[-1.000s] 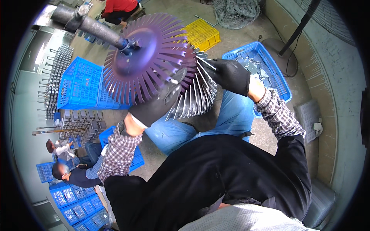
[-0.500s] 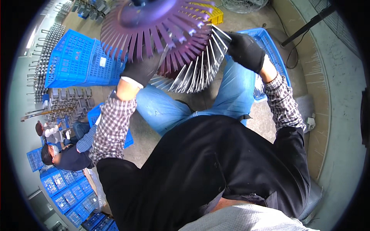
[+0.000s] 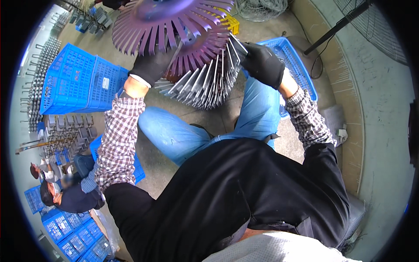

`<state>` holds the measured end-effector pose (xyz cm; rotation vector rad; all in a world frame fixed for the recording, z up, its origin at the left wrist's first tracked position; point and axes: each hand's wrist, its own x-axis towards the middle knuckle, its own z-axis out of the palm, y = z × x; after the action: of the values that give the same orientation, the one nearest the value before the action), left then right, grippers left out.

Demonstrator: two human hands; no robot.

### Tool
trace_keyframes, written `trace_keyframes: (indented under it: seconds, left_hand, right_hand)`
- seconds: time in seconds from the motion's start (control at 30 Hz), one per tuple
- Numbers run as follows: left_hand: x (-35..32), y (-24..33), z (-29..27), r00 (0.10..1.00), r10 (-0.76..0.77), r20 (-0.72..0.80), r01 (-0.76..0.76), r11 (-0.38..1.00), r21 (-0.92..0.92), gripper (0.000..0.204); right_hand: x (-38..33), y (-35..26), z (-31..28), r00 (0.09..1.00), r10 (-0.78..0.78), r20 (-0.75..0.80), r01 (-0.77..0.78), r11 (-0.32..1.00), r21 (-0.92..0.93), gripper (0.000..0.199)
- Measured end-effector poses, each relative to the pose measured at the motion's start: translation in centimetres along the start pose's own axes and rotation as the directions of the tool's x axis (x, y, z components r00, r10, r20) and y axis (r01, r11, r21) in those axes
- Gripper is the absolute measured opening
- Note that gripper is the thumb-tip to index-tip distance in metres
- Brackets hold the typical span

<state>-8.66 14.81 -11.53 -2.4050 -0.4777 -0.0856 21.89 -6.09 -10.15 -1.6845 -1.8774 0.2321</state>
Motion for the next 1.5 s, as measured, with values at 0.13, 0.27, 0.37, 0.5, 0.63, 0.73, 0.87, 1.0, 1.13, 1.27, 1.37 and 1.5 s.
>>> trace_keyframes:
  seconds: [0.13, 0.27, 0.37, 0.5, 0.63, 0.73, 0.87, 1.0, 1.13, 1.27, 1.37, 1.5]
  left_hand:
    - [0.5, 0.0, 3.0, 0.996, 0.069, -0.064, -0.065, 0.995, 0.069, 0.071]
    - [-0.5, -0.7, 7.5, 0.912, 0.228, -0.342, -0.146, 0.957, 0.251, 0.073]
    - [-0.8, -1.4, 7.6, 0.962, 0.205, -0.179, -0.197, 0.978, 0.063, 0.071]
    - [-0.8, -3.0, 7.3, 0.959, 0.239, -0.150, -0.221, 0.967, 0.127, 0.067]
    - [-1.1, -5.3, 6.8, 0.931, 0.307, -0.196, -0.227, 0.911, 0.345, 0.062]
    - [-1.2, -6.2, 6.6, 0.909, 0.352, -0.225, -0.205, 0.845, 0.494, 0.058]
    - [-0.3, -3.8, 7.2, 0.910, 0.168, -0.378, 0.043, 0.870, 0.492, 0.052]
    - [-4.6, -6.4, 10.1, 0.965, 0.263, -0.024, -0.222, 0.859, 0.462, 0.068]
    - [-6.1, -6.5, 8.9, 0.989, 0.065, -0.136, -0.006, 0.919, 0.393, 0.054]
    - [-8.0, -7.4, 6.5, 0.973, 0.199, 0.119, -0.230, 0.745, 0.626, 0.056]
    - [-5.8, -5.8, 7.5, 0.993, -0.101, -0.063, 0.088, 0.980, -0.180, 0.052]
    - [-6.7, -6.8, 3.8, 0.943, -0.323, 0.080, 0.315, 0.788, -0.529, 0.047]
  right_hand:
    - [0.4, -0.3, -0.2, 0.999, 0.032, 0.013, -0.032, 0.999, 0.003, 0.025]
    - [0.9, -0.2, 0.7, 0.998, -0.057, 0.031, 0.058, 0.998, -0.031, 0.022]
    - [1.4, -0.5, 0.5, 0.991, 0.062, 0.118, -0.067, 0.997, 0.039, 0.021]
    - [1.7, -0.5, 0.5, 0.990, 0.076, 0.122, -0.081, 0.996, 0.031, 0.020]
    - [1.3, -1.2, 1.8, 0.998, 0.025, 0.063, -0.026, 1.000, 0.015, 0.021]
    - [1.2, -1.5, 3.0, 0.993, -0.111, -0.048, 0.111, 0.994, 0.015, 0.030]
    - [-0.7, 0.4, 1.6, 0.994, -0.031, 0.103, 0.011, 0.983, 0.184, 0.034]
    - [-3.1, 5.1, -0.5, 0.938, 0.225, 0.265, -0.307, 0.894, 0.327, 0.051]
    - [-8.6, 19.0, 1.8, 0.927, 0.207, -0.313, -0.154, 0.970, 0.186, 0.051]
    - [-18.3, 27.9, 3.4, 0.543, 0.832, -0.112, -0.824, 0.554, 0.119, 0.054]
    - [-29.3, 35.2, 8.1, 0.489, 0.868, -0.084, -0.864, 0.470, -0.179, 0.056]
    - [-25.6, 34.0, 15.4, 0.428, 0.898, 0.105, -0.882, 0.440, -0.165, 0.062]
